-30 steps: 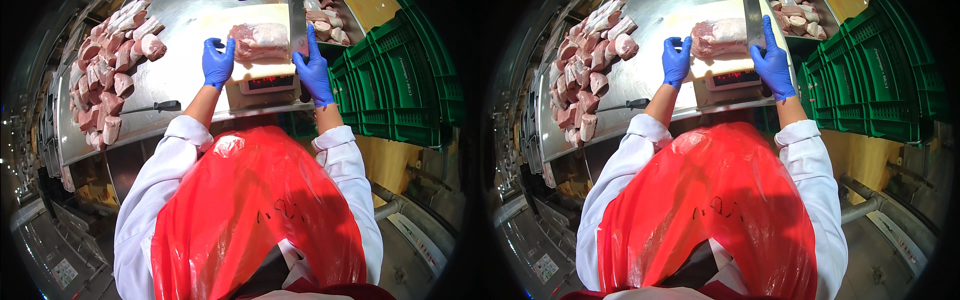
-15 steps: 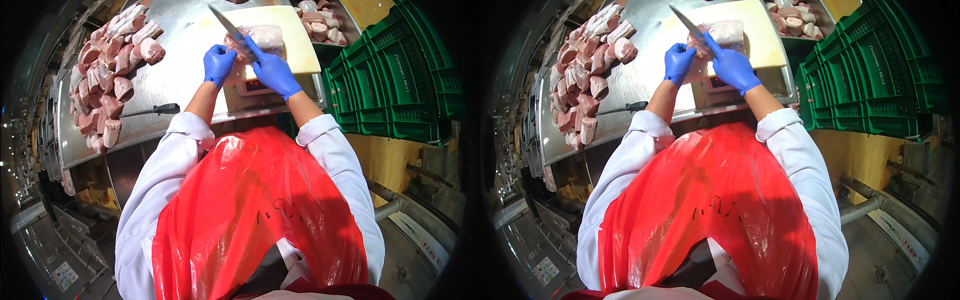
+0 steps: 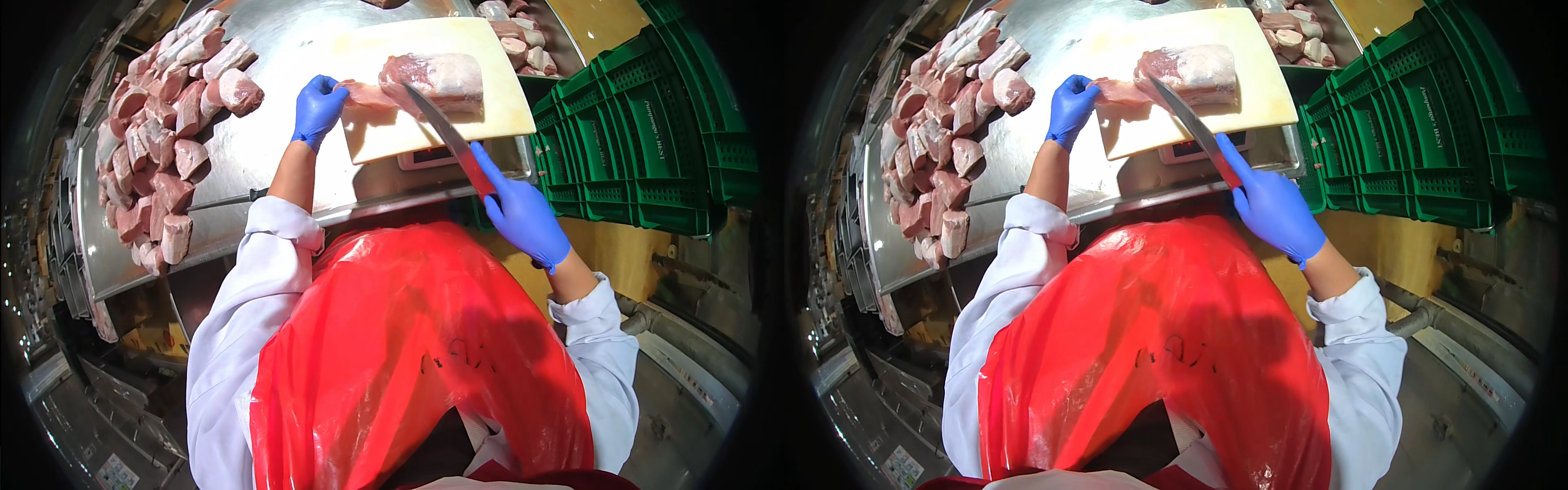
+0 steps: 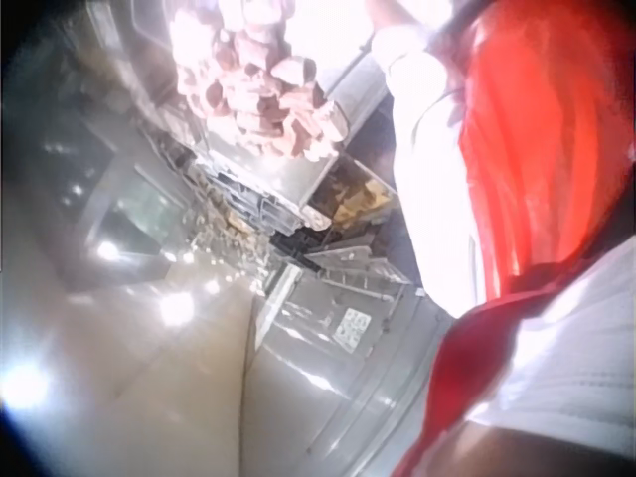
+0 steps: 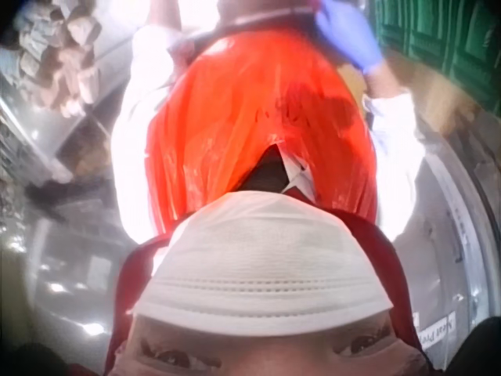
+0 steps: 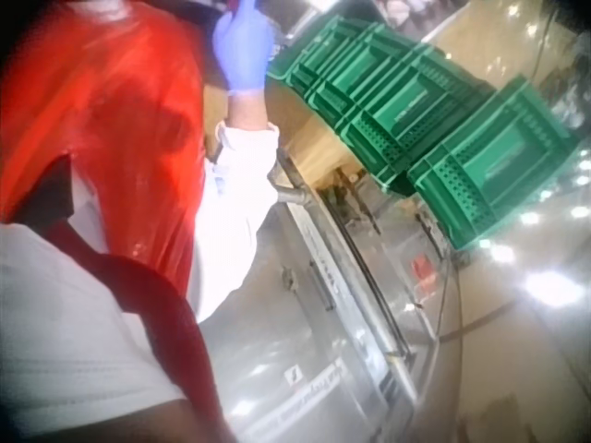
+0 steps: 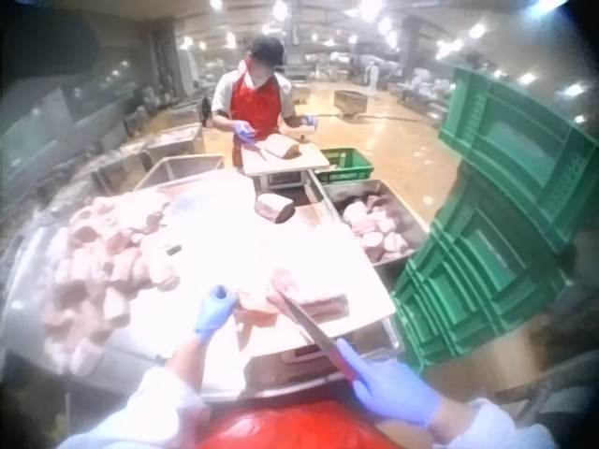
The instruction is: The person cuts large pieces of raw meat into smaller portions using a knife on a cutting board. The cut pieces are placed into a green crate while the person continues to trim and portion additional meat.
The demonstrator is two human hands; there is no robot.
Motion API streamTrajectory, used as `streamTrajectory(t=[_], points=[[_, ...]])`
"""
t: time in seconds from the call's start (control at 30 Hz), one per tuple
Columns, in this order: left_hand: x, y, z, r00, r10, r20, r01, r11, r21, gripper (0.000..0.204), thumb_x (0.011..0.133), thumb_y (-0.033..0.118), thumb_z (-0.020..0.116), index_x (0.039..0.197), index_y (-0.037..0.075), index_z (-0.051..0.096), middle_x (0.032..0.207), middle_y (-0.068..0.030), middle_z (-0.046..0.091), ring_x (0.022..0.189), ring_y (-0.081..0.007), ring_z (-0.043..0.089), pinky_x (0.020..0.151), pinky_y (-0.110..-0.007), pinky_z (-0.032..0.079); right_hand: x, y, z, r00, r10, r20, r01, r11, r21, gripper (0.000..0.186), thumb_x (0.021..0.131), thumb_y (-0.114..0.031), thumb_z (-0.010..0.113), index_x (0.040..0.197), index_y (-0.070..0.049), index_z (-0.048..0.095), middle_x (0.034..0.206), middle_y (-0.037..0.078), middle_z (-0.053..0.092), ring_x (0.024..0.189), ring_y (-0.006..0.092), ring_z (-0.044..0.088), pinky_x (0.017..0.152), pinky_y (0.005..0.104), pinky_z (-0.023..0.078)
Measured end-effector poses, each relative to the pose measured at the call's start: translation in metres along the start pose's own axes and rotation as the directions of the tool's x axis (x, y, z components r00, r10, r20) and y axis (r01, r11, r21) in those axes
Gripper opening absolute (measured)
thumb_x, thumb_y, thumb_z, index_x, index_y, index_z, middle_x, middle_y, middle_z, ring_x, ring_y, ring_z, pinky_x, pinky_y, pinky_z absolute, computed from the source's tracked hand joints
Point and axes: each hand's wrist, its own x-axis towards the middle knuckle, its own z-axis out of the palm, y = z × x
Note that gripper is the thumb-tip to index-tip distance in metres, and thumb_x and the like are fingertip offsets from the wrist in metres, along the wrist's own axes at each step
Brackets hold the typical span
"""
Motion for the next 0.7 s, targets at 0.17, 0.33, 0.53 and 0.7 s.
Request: streamTrajectory(t=[0.17, 0.33, 0.53, 0.7], points=[[0.014, 0.003, -0.003, 0.958, 0.051, 0.282, -0.037, 0.998, -0.056, 0.01, 0.086, 0.009, 0.063, 0.092, 0.001, 0.063, 0.082, -0.0048, 0.068, 0.073, -0.01, 0.061, 0.066, -0.024, 0.047, 0.097, -0.044, 0.031, 0.94, 0.121, -0.318, -0.081, 0.988, 0.135, 0.082, 0.087, -0.005, 0.053, 0.16, -0.018, 0.018, 0.074, 0.027, 0.063, 0.068, 0.0446, 0.064, 0.065, 0.0543, 0.051], [0.032, -0.001, -0.018, 0.914, 0.206, 0.35, -0.239, 0.969, 0.056, 0.029, 0.087, 0.021, 0.07, 0.101, -0.002, 0.063, 0.082, -0.0083, 0.068, 0.074, -0.0142, 0.064, 0.072, -0.03, 0.053, 0.17, -0.057, 0.067, 0.857, 0.29, -0.425, -0.319, 0.948, 0.005, 0.082, 0.088, -0.008, 0.053, 0.16, -0.017, 0.016, 0.085, 0.026, 0.067, 0.071, 0.0449, 0.066, 0.066, 0.0526, 0.054], [0.068, -0.01, -0.029, 0.957, 0.272, 0.096, -0.267, 0.961, -0.068, 0.038, 0.087, 0.026, 0.075, 0.106, -0.003, 0.061, 0.083, -0.0103, 0.068, 0.072, -0.0142, 0.065, 0.069, -0.029, 0.054, 0.085, -0.111, 0.087, 0.876, 0.467, -0.122, -0.479, 0.87, -0.114, 0.085, 0.088, -0.008, 0.055, 0.161, -0.017, 0.013, 0.082, 0.024, 0.065, 0.07, 0.044, 0.065, 0.064, 0.0531, 0.053], [0.079, -0.002, 0.011, 0.953, 0.23, 0.199, -0.159, 0.934, -0.319, 0.035, 0.083, 0.025, 0.08, 0.096, -0.002, 0.061, 0.069, -0.0047, 0.063, 0.061, -0.0098, 0.061, 0.057, -0.026, 0.05, 0.008, -0.133, 0.082, 0.871, 0.49, 0.005, -0.489, 0.87, -0.055, 0.081, 0.088, -0.007, 0.055, 0.16, -0.016, 0.02, 0.076, 0.022, 0.064, 0.064, 0.0417, 0.062, 0.061, 0.05, 0.05]])
